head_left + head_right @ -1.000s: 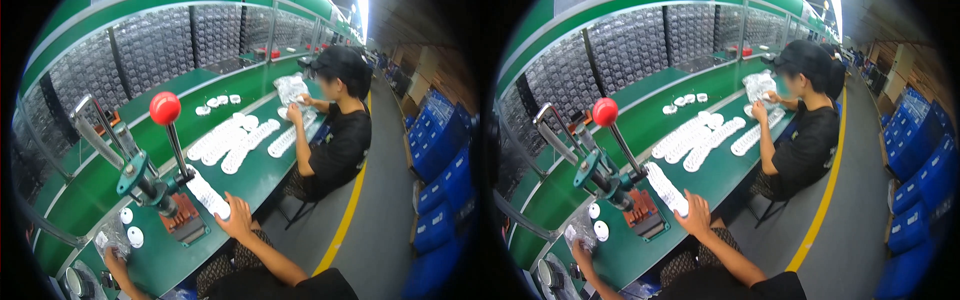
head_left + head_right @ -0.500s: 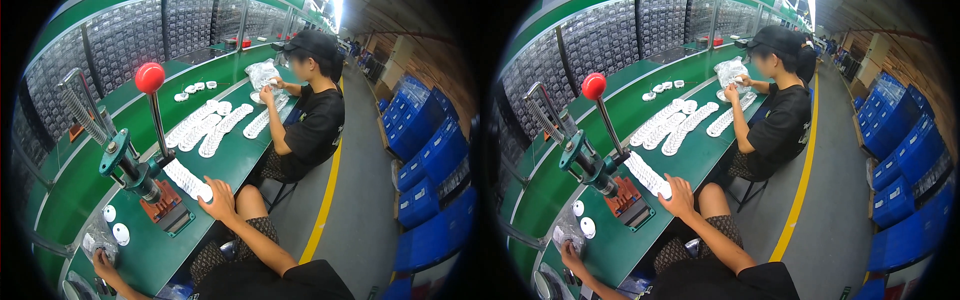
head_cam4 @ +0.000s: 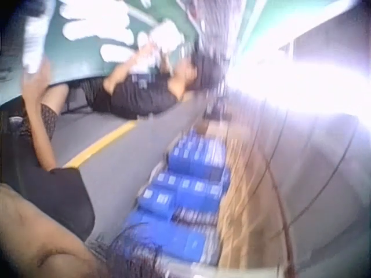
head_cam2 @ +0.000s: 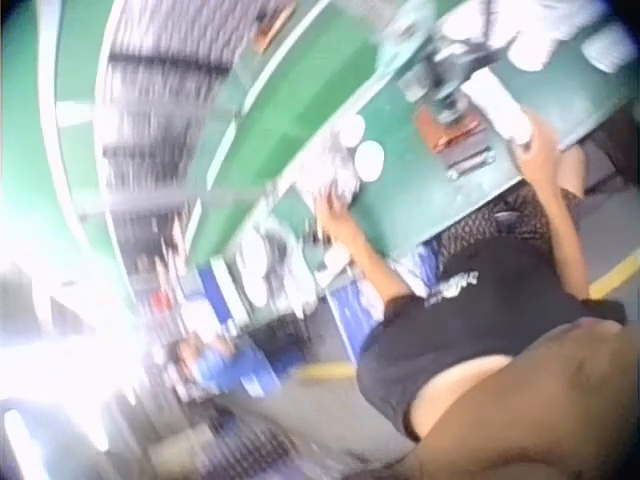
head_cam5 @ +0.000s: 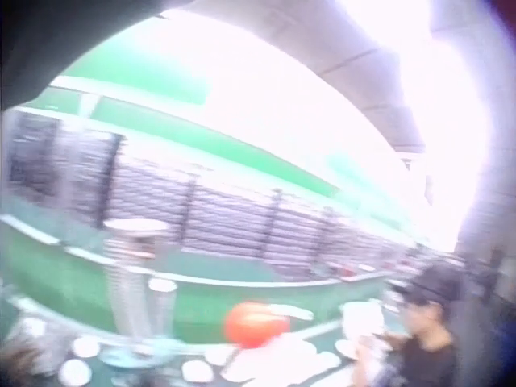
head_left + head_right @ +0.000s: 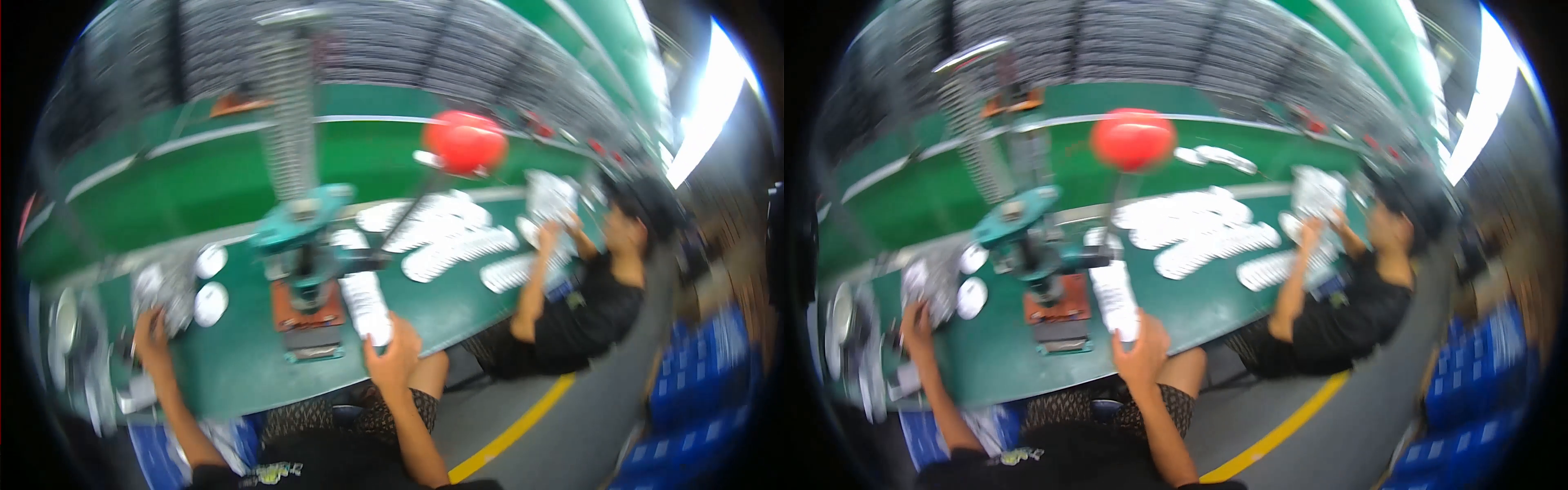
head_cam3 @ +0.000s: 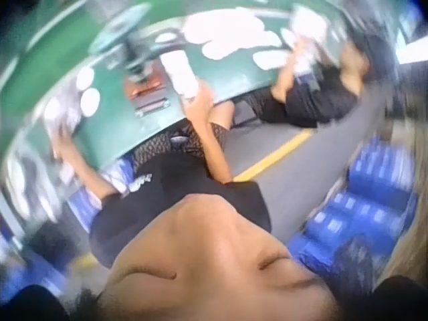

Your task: The person assembles components by inserting small pins into circular plastic bases, placing them into a manual press machine, pressing down the lever, and stacking the completed pieces on the table.

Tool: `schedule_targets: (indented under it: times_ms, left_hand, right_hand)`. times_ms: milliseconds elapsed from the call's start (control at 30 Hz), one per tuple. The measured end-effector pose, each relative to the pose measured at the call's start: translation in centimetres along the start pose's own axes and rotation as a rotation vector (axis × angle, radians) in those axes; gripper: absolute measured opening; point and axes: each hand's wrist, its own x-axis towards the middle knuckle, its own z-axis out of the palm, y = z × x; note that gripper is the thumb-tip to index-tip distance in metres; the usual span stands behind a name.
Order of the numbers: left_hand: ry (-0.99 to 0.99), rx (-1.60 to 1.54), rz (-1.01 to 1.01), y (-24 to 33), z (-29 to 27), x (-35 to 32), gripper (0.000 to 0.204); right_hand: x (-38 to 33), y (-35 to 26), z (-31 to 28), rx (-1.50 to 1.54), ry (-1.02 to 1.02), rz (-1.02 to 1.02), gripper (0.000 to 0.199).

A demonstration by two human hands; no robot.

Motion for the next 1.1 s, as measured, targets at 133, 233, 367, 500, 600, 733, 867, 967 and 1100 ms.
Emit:
schedule_targets:
  times_ms: [133, 233, 367, 500, 600, 733, 867, 967, 1100]
  left_hand:
    - [-0.056, -0.068, -0.016, 5.2, 2.9, 2.5, 0.013]
    - [-0.102, -0.073, -0.086, 7.2, 1.4, 3.6, 0.012]
    - [-0.1, -0.064, -0.191, 7.2, -1.2, 2.7, 0.015]
    - [-0.103, -0.081, -0.26, 6.7, -0.8, 2.4, 0.014]
    - [-0.096, -0.115, -0.264, 7.0, -0.8, 2.3, 0.015]
    - [-0.098, -0.141, -0.296, 6.5, -1.1, 2.4, 0.015]
    - [-0.06, -0.109, -0.221, 6.7, -1.2, 2.5, 0.016]
    - [0.072, -0.112, -0.213, 6.1, -1.2, 2.2, 0.014]
    - [0.144, -0.342, -0.329, 8.6, -1.5, 1.4, 0.013]
  right_hand:
    - [-0.3, 2.3, -1.3, -0.092, 0.067, 0.031, 0.055]
    - [0.1, 1.0, -2.3, -0.111, 0.026, 0.027, 0.051]
    - [-0.2, 0.6, -1.7, -0.094, 0.029, -0.05, 0.047]
    - [-0.1, 0.7, -1.6, -0.108, -0.006, -0.034, 0.047]
    - [-0.2, 1.1, -1.7, -0.097, 0.007, -0.037, 0.046]
    - [-0.1, 0.6, -1.9, -0.104, 0.028, -0.051, 0.045]
    - [-0.1, 0.6, -2.0, -0.092, 0.024, -0.048, 0.045]
    - [-0.2, 0.2, -2.2, -0.091, 0.039, -0.038, 0.045]
    - [-1.1, -0.2, -2.0, 0.09, 0.284, -0.03, 0.04]
